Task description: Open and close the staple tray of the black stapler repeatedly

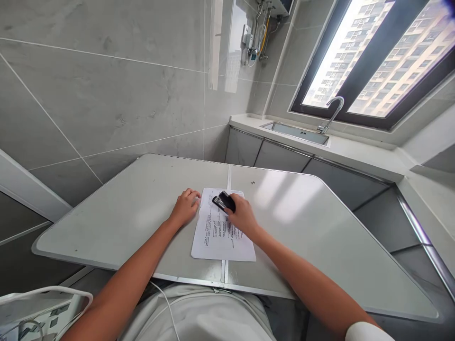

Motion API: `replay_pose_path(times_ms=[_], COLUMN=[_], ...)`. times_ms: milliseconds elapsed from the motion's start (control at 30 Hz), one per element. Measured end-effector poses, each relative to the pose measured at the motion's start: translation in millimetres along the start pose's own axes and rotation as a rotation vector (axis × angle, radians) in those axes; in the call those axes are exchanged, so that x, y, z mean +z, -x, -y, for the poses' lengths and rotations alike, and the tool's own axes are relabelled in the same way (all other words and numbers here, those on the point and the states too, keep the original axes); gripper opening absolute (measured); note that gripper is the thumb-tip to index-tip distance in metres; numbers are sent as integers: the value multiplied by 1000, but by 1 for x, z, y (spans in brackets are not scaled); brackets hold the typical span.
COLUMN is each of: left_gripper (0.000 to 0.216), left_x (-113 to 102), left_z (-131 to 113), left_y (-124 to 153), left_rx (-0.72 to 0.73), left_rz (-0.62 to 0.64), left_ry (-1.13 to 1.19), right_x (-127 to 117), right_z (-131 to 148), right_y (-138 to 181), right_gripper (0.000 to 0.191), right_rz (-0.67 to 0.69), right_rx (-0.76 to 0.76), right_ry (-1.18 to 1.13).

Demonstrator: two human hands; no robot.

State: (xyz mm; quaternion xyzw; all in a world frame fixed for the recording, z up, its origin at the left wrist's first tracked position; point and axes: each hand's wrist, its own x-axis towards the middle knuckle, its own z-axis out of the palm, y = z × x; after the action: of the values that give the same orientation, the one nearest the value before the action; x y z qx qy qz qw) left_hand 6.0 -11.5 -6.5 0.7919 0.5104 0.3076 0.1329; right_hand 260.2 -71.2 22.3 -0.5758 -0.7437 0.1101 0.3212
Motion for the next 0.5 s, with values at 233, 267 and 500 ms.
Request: replay_pose_path(times_ms=[233,267,500], left_gripper=[12,11,9], left_x=[-6,-5,1], left_z=[8,8,11], left_y=[0,0,1], left_rx=[-130,-134,-123], left_rz=[-111,-99,-53], left_ry=[-4,-13,-26], right_x=[25,20,-28], right_z=[12,6,-60], right_y=[0,2,30], right_gripper=[19,21,15], right_rz=[155,152,137], right_rx=[-70,-69,-9], right_ry=[-24,-23,23])
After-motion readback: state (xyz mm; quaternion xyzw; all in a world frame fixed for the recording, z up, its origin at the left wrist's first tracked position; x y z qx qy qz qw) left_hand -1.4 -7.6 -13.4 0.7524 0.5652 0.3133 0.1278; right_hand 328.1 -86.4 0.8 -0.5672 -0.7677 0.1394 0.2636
